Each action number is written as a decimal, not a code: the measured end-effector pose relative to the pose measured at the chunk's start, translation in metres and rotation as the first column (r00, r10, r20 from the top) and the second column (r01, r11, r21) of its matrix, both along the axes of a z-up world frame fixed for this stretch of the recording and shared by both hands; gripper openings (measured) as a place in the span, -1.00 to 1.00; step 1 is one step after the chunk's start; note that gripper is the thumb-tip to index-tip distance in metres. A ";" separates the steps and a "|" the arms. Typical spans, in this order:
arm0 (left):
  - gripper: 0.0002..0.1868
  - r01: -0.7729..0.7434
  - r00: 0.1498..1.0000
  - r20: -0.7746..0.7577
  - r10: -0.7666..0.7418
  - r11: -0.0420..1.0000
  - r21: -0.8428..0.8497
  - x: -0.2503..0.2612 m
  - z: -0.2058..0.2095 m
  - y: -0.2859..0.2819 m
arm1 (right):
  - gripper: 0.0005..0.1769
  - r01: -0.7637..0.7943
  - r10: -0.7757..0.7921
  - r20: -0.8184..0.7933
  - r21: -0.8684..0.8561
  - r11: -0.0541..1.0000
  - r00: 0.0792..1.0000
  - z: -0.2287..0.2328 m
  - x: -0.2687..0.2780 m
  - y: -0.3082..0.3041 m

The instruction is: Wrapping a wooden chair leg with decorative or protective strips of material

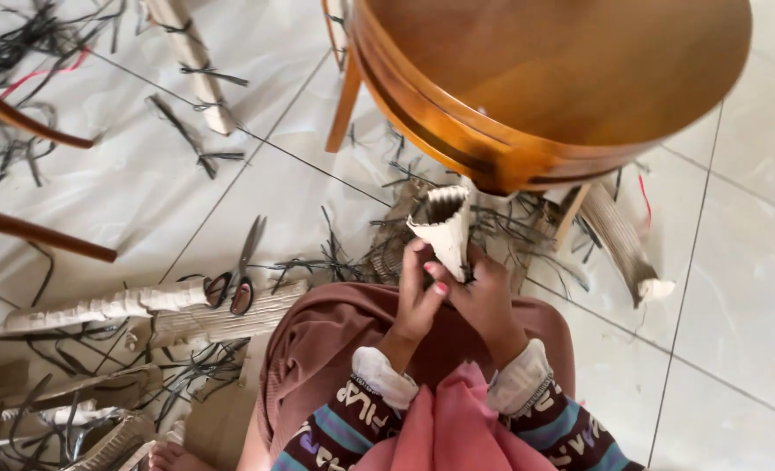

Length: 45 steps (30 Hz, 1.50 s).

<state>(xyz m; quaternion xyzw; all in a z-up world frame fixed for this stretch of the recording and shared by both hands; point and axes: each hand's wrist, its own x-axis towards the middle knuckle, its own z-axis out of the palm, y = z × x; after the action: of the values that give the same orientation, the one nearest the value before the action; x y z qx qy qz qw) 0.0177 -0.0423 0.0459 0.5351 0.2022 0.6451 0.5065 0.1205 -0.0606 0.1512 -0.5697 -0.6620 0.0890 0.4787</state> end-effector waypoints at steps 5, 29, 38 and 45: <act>-0.34 0.035 0.998 0.043 -0.034 0.999 -0.026 -0.015 0.065 0.011 | -0.60 -0.145 0.145 -0.016 -0.006 0.989 0.989 0.065 -0.042 0.011; -0.45 -0.294 0.946 -0.175 0.274 0.950 -0.106 0.013 0.101 0.039 | -0.51 0.017 -0.283 -0.831 -0.313 0.949 0.478 0.032 0.131 0.051; -0.02 -0.426 0.669 -0.710 0.218 0.896 -0.126 0.046 0.076 0.051 | -0.52 -0.274 0.075 -0.882 -0.062 0.960 0.464 0.009 0.143 0.069; -0.18 -0.604 0.609 -0.516 0.602 0.774 0.189 0.026 0.049 0.051 | -0.51 -0.142 0.004 -0.868 -0.077 0.987 0.497 0.034 0.093 0.046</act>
<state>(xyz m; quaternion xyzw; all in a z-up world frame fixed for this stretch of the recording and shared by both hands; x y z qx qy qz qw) 0.0438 0.0090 0.0948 0.5960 0.5081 0.5949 0.1807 0.2140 -0.0141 0.1854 -0.4519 -0.3496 0.4275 0.7006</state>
